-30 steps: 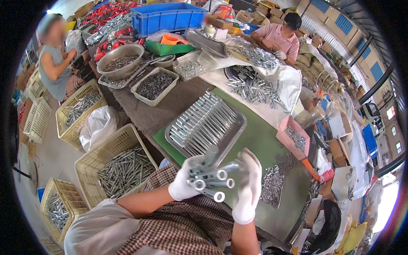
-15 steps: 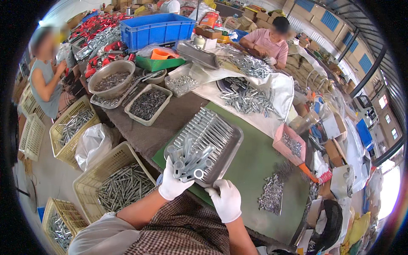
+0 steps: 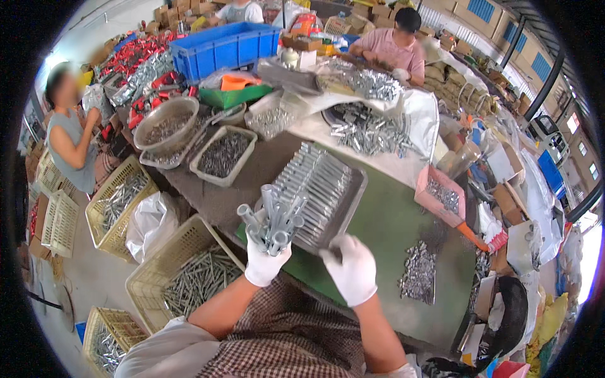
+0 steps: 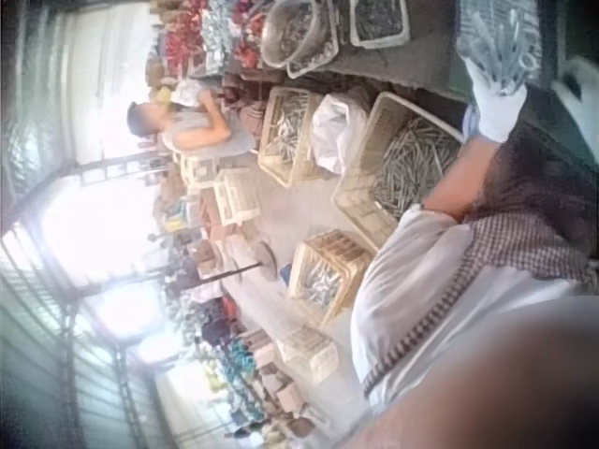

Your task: Assembling small metal pins and tubes using manual tools at an industrial workstation.

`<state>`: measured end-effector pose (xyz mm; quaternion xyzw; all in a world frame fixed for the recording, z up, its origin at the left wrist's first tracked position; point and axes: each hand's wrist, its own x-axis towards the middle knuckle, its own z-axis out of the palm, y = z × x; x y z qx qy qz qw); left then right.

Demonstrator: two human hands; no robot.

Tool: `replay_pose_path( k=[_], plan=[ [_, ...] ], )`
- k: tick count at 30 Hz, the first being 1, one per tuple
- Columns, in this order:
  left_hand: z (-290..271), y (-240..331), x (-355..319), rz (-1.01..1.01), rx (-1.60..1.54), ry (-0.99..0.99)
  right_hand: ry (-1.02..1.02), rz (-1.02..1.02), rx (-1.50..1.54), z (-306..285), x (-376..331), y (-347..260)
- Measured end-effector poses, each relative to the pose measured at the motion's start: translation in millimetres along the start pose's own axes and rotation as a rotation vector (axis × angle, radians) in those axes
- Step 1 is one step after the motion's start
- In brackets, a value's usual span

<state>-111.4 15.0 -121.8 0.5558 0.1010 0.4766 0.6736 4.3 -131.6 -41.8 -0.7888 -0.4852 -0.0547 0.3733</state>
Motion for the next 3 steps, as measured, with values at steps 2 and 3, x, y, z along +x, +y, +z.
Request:
replay_pose_path(
  k=[2,3],
  plan=[
    [-6,2,-12,-0.134,-0.118,-0.027,0.025,-0.047,0.032,-6,16,-8],
    [-6,1,-11,-0.234,-0.238,-0.061,0.023,-0.086,0.034,-5,30,-10]
  ],
)
